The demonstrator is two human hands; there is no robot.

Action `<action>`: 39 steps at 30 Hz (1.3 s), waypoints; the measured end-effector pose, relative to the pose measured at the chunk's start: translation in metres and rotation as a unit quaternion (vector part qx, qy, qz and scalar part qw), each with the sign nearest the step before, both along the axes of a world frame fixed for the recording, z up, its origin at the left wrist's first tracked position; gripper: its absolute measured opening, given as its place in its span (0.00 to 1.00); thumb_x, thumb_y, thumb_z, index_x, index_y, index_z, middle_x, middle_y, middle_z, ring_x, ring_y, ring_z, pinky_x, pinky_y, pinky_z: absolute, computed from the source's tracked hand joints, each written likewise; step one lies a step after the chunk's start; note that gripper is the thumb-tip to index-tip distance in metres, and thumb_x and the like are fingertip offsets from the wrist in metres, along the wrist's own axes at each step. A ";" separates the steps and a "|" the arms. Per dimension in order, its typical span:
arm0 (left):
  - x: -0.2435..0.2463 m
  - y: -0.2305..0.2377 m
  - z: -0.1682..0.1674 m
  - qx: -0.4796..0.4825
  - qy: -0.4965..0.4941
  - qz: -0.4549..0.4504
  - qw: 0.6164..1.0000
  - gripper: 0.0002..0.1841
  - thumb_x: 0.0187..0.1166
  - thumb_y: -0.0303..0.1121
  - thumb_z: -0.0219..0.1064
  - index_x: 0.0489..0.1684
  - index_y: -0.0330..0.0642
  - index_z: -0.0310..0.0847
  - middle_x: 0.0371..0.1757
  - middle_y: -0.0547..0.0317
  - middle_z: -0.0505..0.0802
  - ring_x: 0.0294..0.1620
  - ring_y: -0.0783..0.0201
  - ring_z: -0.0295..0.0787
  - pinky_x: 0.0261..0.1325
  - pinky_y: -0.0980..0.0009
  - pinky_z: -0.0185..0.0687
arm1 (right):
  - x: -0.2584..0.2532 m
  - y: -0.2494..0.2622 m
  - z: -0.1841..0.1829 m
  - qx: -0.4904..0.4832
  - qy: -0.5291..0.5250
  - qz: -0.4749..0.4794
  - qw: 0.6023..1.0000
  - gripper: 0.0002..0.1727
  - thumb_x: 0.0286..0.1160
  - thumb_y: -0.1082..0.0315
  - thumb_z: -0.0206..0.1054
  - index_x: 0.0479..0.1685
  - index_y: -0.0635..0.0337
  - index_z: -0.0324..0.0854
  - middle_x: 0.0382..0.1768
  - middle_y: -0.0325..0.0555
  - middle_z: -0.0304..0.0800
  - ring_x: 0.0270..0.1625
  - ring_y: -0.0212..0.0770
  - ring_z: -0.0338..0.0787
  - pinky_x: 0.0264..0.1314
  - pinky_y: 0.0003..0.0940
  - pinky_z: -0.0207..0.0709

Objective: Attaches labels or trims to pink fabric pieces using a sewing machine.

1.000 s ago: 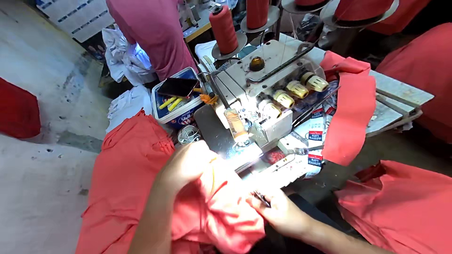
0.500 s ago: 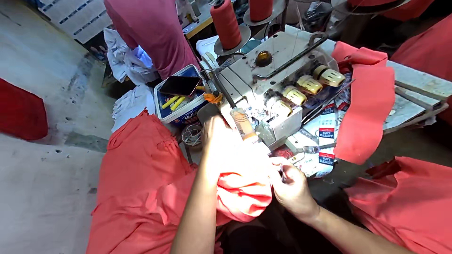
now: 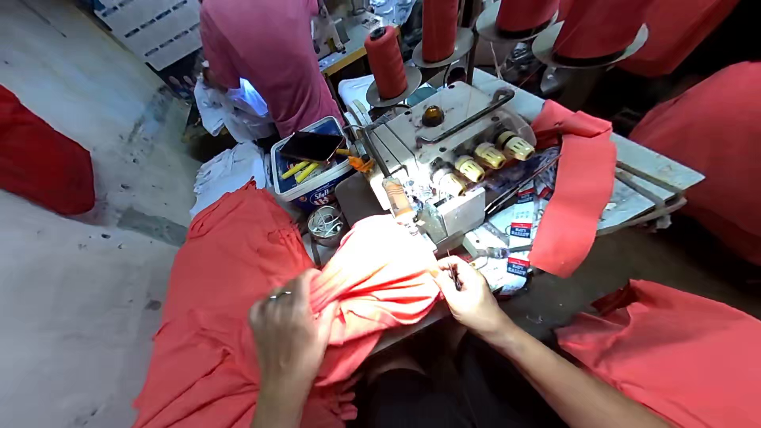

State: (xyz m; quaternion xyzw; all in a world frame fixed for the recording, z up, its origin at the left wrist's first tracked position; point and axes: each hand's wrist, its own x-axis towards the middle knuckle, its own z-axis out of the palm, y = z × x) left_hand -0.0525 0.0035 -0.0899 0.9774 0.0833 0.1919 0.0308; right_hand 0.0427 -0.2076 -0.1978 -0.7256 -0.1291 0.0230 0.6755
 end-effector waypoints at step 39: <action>0.000 -0.100 -0.084 -0.154 -0.157 -0.196 0.956 0.13 0.67 0.29 0.63 0.46 0.36 0.87 0.52 0.40 0.91 0.60 0.54 0.87 0.67 0.70 0.77 | -0.014 -0.025 0.020 0.235 0.282 0.087 0.926 0.14 0.91 0.73 0.45 0.53 0.64 0.78 0.24 0.32 0.84 0.13 0.20 0.71 0.17 0.14 0.69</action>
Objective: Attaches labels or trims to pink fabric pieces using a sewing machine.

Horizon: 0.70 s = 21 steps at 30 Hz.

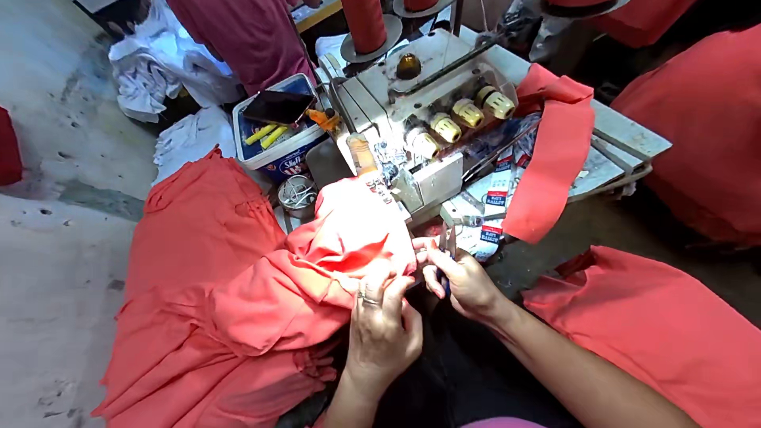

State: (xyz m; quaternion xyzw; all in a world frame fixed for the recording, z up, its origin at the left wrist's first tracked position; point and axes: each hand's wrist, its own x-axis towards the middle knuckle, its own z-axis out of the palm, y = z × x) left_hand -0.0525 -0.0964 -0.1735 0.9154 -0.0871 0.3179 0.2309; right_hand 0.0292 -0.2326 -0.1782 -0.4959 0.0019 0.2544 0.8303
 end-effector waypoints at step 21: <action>-0.006 0.010 -0.003 -0.360 -0.052 -0.019 0.931 0.07 0.81 0.37 0.69 0.32 0.50 0.84 0.56 0.76 0.91 0.62 0.83 0.84 0.65 0.84 0.80 | -0.029 -0.019 -0.021 -0.242 -0.490 -0.048 0.836 0.28 0.86 0.47 0.60 0.62 0.67 0.81 0.50 0.50 0.91 0.47 0.29 0.89 0.48 0.23 0.82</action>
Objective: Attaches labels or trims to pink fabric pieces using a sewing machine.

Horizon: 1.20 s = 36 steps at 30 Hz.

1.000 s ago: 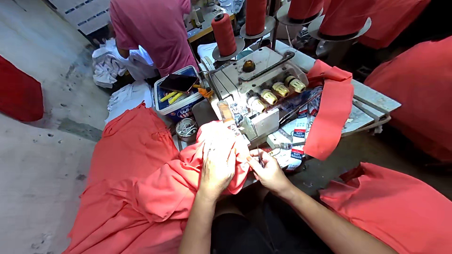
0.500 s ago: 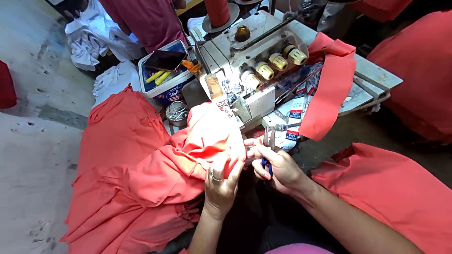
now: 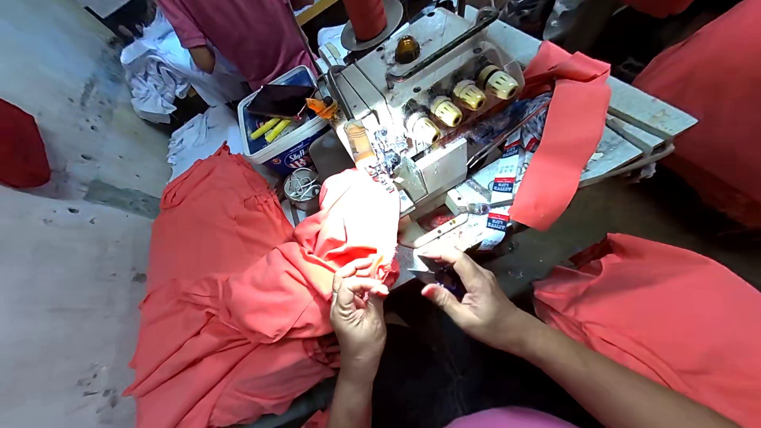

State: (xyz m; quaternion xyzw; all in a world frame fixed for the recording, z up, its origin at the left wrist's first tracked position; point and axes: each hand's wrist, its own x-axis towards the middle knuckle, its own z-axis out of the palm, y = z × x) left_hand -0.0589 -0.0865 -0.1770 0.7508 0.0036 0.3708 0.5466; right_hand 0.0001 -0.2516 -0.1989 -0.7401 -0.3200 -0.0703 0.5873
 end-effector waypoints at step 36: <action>0.076 -0.071 0.002 -0.094 0.426 -0.364 0.823 0.23 0.86 0.25 0.58 0.78 0.25 0.61 0.54 0.50 0.89 0.46 0.73 0.88 0.52 0.74 0.84 | -0.020 -0.064 -0.026 0.154 0.339 -0.151 0.916 0.13 0.62 0.81 0.69 0.36 0.52 0.74 0.26 0.21 0.80 0.19 0.13 0.71 0.23 0.09 0.68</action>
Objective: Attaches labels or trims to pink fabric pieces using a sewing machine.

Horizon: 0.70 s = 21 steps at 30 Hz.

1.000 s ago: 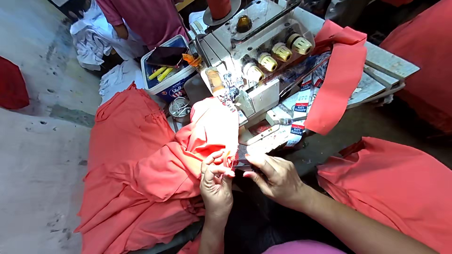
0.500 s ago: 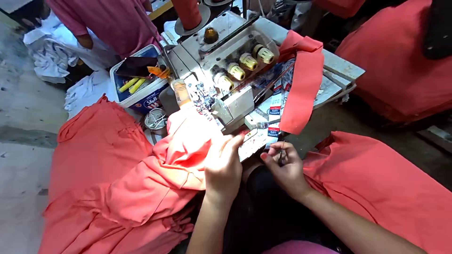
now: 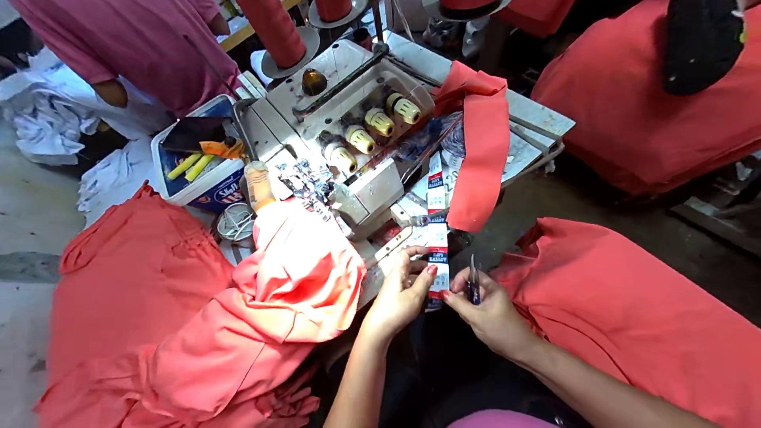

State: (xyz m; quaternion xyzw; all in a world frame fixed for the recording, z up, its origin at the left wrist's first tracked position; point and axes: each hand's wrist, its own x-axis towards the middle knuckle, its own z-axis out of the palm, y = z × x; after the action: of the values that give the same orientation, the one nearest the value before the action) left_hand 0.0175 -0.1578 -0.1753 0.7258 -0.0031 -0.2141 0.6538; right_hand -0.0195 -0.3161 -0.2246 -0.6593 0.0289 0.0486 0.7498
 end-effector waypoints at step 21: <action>0.020 0.005 -0.001 -0.033 0.052 -0.063 0.996 0.29 0.69 0.14 0.70 0.75 0.27 0.74 0.61 0.52 0.91 0.46 0.76 0.92 0.54 0.78 0.89 | 0.021 -0.030 -0.006 -0.555 -0.386 -0.017 0.737 0.15 0.84 0.64 0.57 0.41 0.62 0.88 0.27 0.53 0.88 0.30 0.55 0.89 0.25 0.43 0.76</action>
State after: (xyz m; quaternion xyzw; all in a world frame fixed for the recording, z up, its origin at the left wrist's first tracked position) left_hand 0.0377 -0.1526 -0.1761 0.6901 -0.0217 -0.2923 0.6617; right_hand 0.0012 -0.3465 -0.2306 -0.9201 -0.2294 -0.2477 0.1983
